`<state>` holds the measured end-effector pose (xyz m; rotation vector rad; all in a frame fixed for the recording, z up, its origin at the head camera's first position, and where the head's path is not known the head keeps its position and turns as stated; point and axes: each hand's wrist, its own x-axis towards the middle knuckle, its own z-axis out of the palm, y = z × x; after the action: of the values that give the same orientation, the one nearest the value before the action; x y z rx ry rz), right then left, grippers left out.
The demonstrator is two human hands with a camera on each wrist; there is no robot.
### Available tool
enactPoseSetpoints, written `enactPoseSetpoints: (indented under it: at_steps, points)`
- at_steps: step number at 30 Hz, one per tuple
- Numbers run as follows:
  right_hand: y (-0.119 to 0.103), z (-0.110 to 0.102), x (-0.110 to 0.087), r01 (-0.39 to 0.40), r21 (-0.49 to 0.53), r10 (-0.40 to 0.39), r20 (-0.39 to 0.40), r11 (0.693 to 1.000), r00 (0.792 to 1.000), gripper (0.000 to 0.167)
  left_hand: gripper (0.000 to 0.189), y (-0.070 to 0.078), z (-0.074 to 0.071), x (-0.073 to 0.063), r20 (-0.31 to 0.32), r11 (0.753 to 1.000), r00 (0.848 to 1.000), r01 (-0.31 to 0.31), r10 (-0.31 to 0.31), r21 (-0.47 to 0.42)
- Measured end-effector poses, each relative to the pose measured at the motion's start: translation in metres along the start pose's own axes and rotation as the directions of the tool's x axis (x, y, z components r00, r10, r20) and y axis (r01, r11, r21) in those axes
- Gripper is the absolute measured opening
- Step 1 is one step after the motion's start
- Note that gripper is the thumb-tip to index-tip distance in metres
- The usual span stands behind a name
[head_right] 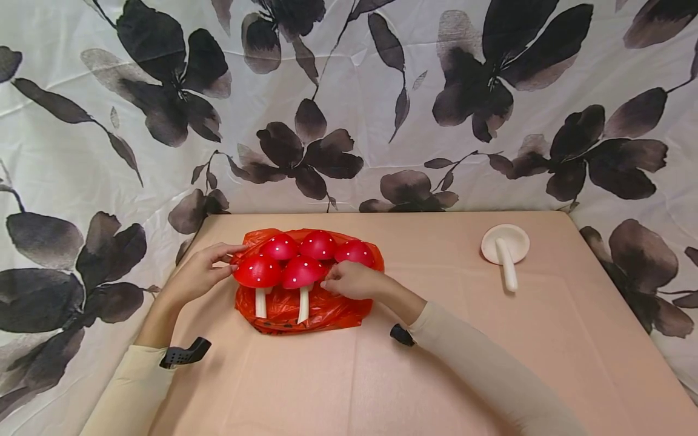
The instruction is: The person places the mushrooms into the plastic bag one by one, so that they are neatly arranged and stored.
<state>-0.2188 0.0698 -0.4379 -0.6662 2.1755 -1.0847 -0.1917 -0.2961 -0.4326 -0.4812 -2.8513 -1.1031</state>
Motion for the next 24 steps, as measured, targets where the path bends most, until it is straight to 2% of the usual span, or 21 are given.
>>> enactPoseSetpoints:
  at_steps: [4, 7, 12, 18, 24]
  points:
    - [-0.002, -0.003, -0.009, 0.061, -0.208, -0.066, -0.019, 0.976, 0.998, 0.023, 0.041, -0.002, 0.001, -0.001, -0.008, 1.000, 1.000, 0.001, -0.001, 0.005]
    - [-0.001, -0.002, -0.013, 0.083, -0.264, -0.091, -0.018, 0.961, 0.996, 0.023, 0.042, -0.002, 0.001, -0.001, -0.011, 1.000, 1.000, 0.002, -0.002, 0.006]
    - [0.006, -0.002, -0.017, 0.116, -0.305, -0.118, 0.011, 0.945, 0.993, 0.022, 0.044, -0.003, 0.001, 0.000, -0.010, 1.000, 1.000, 0.011, -0.011, -0.001]
    - [0.011, -0.002, -0.019, 0.157, -0.307, -0.135, 0.092, 0.939, 0.987, 0.025, 0.044, -0.002, 0.001, 0.000, -0.006, 1.000, 1.000, 0.015, -0.015, -0.003]
    - [0.015, 0.005, -0.019, 0.247, -0.392, -0.215, 0.124, 0.886, 0.969, 0.026, 0.044, -0.002, 0.002, 0.000, 0.001, 1.000, 1.000, 0.013, -0.013, -0.003]
